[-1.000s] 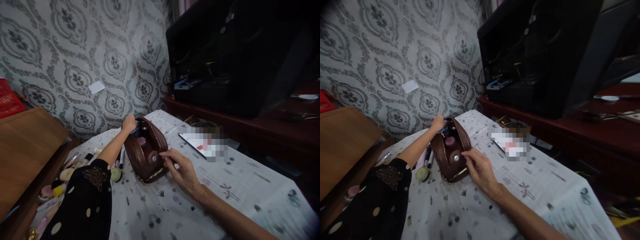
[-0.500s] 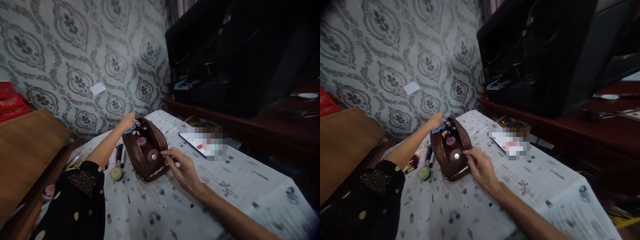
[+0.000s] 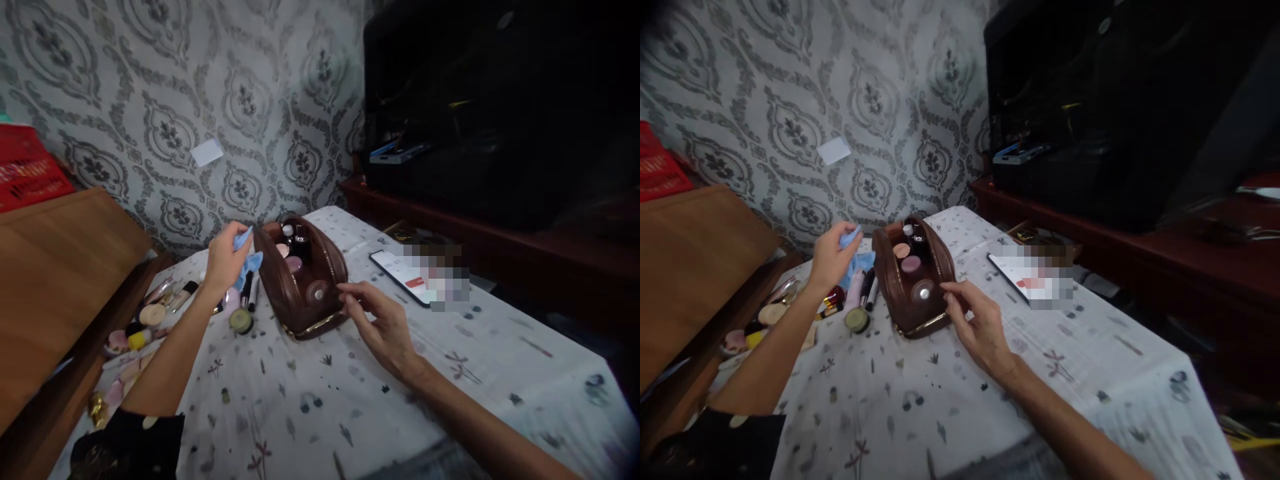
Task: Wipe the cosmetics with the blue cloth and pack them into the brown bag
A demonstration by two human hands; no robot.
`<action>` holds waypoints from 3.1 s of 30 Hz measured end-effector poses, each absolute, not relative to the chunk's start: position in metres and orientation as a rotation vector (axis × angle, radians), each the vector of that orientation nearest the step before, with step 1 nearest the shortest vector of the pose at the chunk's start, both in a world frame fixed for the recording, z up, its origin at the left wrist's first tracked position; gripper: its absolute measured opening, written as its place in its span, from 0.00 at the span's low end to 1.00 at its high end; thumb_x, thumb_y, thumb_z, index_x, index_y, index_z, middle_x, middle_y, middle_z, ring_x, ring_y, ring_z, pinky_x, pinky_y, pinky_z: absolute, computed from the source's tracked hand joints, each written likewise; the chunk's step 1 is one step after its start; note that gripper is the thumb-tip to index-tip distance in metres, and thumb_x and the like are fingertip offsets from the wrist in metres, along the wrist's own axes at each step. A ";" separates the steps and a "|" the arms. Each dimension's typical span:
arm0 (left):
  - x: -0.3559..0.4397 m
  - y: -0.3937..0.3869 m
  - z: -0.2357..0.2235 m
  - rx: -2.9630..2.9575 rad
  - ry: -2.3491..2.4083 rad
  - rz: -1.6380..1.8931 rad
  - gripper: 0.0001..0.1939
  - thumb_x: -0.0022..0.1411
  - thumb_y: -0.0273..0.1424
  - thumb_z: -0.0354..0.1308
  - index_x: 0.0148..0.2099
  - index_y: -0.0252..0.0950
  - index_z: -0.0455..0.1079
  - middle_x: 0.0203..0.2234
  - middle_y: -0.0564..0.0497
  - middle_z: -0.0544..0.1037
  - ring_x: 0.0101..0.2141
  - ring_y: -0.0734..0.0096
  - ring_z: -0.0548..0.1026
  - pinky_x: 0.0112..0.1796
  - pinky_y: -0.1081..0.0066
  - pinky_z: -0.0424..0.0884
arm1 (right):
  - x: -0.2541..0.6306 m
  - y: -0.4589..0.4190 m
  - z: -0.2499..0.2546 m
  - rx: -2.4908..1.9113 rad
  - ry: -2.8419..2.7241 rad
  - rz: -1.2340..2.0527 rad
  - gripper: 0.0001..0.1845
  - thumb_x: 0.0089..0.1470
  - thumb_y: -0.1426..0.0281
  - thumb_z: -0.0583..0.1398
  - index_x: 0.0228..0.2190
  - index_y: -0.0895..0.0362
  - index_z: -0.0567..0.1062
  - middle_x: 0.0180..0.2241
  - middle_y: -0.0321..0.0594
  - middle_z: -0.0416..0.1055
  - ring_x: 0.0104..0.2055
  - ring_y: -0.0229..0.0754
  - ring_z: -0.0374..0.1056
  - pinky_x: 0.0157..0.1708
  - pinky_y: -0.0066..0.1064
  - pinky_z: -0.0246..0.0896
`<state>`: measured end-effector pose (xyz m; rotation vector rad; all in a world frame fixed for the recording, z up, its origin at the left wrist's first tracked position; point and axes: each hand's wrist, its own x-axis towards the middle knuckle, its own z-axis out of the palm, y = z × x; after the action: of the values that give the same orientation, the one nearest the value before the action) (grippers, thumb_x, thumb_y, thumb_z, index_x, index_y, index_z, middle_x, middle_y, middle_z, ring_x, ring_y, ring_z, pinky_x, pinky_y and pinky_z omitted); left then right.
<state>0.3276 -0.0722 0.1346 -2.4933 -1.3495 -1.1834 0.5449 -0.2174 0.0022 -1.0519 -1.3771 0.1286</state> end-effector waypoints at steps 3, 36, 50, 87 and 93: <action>0.283 -0.085 0.106 -2.465 -1.494 -1.266 0.10 0.63 0.39 0.53 0.38 0.37 0.68 0.30 0.55 0.74 0.30 0.70 0.70 0.37 0.73 0.66 | 0.538 -0.228 0.007 -1.043 -1.470 0.120 0.09 0.63 0.71 0.56 0.42 0.56 0.74 0.29 0.39 0.73 0.27 0.37 0.69 0.29 0.30 0.66; 0.210 -0.136 -0.009 -2.769 -1.871 -1.328 0.18 0.70 0.43 0.47 0.44 0.37 0.71 0.36 0.50 0.79 0.38 0.65 0.76 0.42 0.69 0.69 | 0.396 -0.156 -0.048 -1.117 -1.872 0.672 0.33 0.51 0.74 0.61 0.59 0.58 0.63 0.56 0.52 0.68 0.60 0.52 0.64 0.61 0.48 0.58; 0.211 -0.140 -0.012 -2.898 -1.639 -1.267 0.23 0.72 0.42 0.41 0.45 0.36 0.75 0.41 0.44 0.80 0.46 0.59 0.76 0.51 0.62 0.69 | 0.396 -0.163 -0.030 -1.105 -1.921 0.676 0.19 0.47 0.75 0.65 0.44 0.57 0.73 0.40 0.43 0.72 0.44 0.46 0.68 0.46 0.39 0.66; 0.183 -0.089 0.022 -2.265 -1.996 -0.966 0.21 0.62 0.19 0.47 0.55 0.38 0.67 0.50 0.42 0.73 0.50 0.58 0.72 0.49 0.63 0.67 | 0.400 -0.154 -0.049 -0.989 -1.862 0.463 0.23 0.56 0.71 0.56 0.54 0.53 0.68 0.53 0.48 0.69 0.57 0.50 0.66 0.57 0.46 0.65; 0.163 -0.037 0.028 -2.414 -2.010 -0.939 0.14 0.52 0.20 0.57 0.42 0.36 0.75 0.40 0.45 0.79 0.41 0.60 0.76 0.44 0.67 0.69 | 0.403 -0.154 -0.055 -1.005 -1.880 0.379 0.25 0.59 0.76 0.52 0.57 0.55 0.66 0.62 0.52 0.60 0.65 0.50 0.58 0.64 0.50 0.58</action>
<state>0.1627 -0.0375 0.0282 -2.4144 -2.0098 -0.9391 0.4027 -0.1538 -0.0546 -1.0048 -1.8796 0.3793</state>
